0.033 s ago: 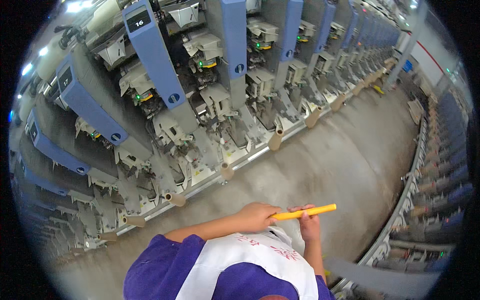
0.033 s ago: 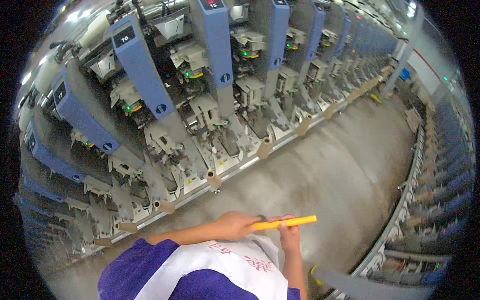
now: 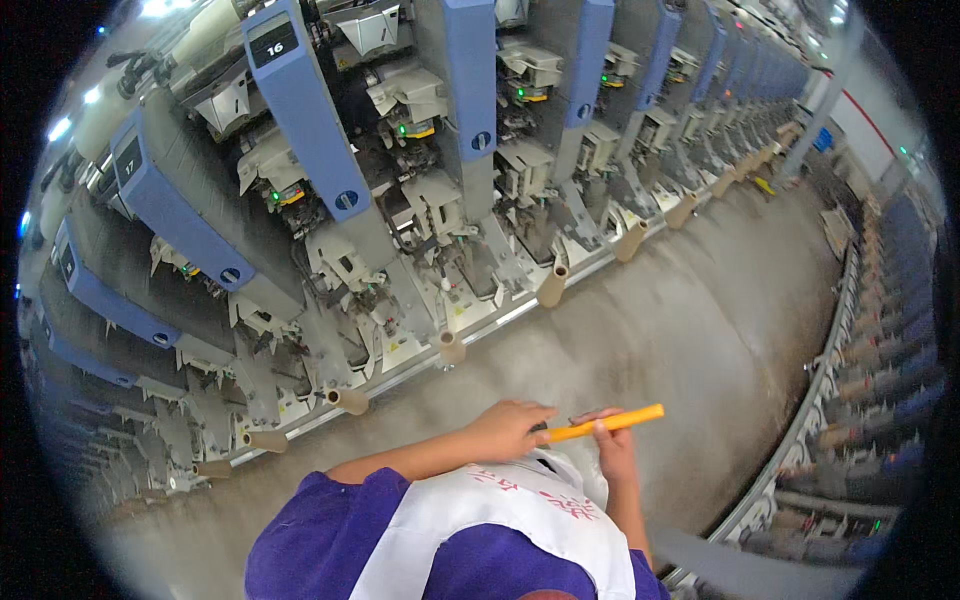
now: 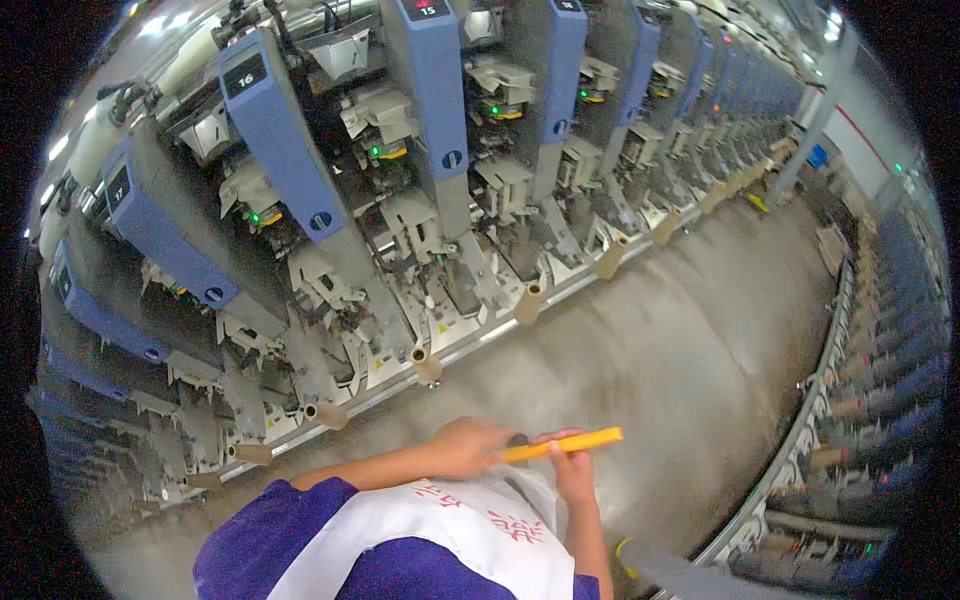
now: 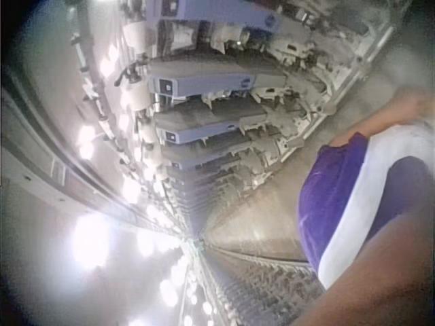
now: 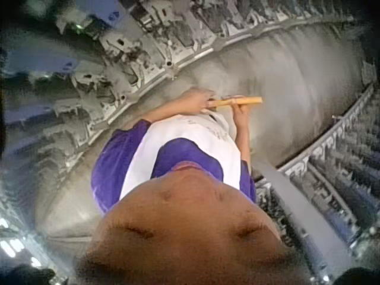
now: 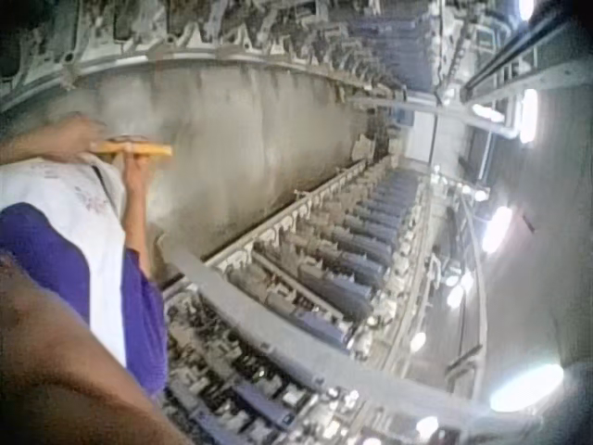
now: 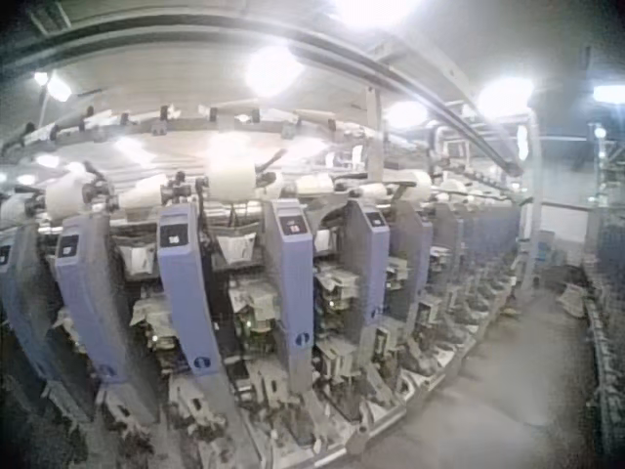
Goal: The person walks between rows of textile machines, adjusts spindles and threads, and loads white bobbins into a rotating carousel. They handle cardboard tubes and use a yellow tool to assist with threading and machine adjustments.
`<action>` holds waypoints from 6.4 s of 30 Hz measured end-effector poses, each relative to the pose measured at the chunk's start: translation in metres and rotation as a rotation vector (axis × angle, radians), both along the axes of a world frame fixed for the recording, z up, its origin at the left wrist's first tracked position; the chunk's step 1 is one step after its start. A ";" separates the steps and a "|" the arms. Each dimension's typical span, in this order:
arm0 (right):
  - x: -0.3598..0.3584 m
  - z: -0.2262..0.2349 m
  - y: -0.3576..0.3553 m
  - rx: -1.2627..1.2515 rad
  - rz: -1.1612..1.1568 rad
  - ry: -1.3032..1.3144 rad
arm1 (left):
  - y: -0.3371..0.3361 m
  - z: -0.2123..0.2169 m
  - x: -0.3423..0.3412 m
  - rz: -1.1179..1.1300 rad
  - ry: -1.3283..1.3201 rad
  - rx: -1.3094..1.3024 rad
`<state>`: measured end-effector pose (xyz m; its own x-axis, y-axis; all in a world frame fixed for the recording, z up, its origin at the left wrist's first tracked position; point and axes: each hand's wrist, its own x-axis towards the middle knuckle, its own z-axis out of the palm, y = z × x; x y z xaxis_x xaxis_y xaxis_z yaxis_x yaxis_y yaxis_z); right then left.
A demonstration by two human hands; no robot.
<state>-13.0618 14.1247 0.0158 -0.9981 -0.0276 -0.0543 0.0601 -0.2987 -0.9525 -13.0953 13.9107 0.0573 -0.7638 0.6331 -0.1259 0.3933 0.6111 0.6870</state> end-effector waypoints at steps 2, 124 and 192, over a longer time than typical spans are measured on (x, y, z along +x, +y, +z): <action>-0.059 0.012 0.004 0.596 0.276 0.021 | 0.004 -0.005 -0.043 0.153 -0.038 0.150; -0.831 -0.098 1.008 0.800 0.006 -0.573 | 0.904 -0.040 -1.296 0.780 0.391 -0.184; -0.095 -0.168 1.228 0.015 -2.311 -1.685 | 1.744 -0.184 -0.455 -1.856 0.172 -0.174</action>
<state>-13.1566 15.3524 -0.1518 0.9622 0.1871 -0.1980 0.0410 -0.8179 -0.5739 -13.5502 15.6544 -0.1263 0.7846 0.5541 -0.2782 0.6016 -0.5719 0.5577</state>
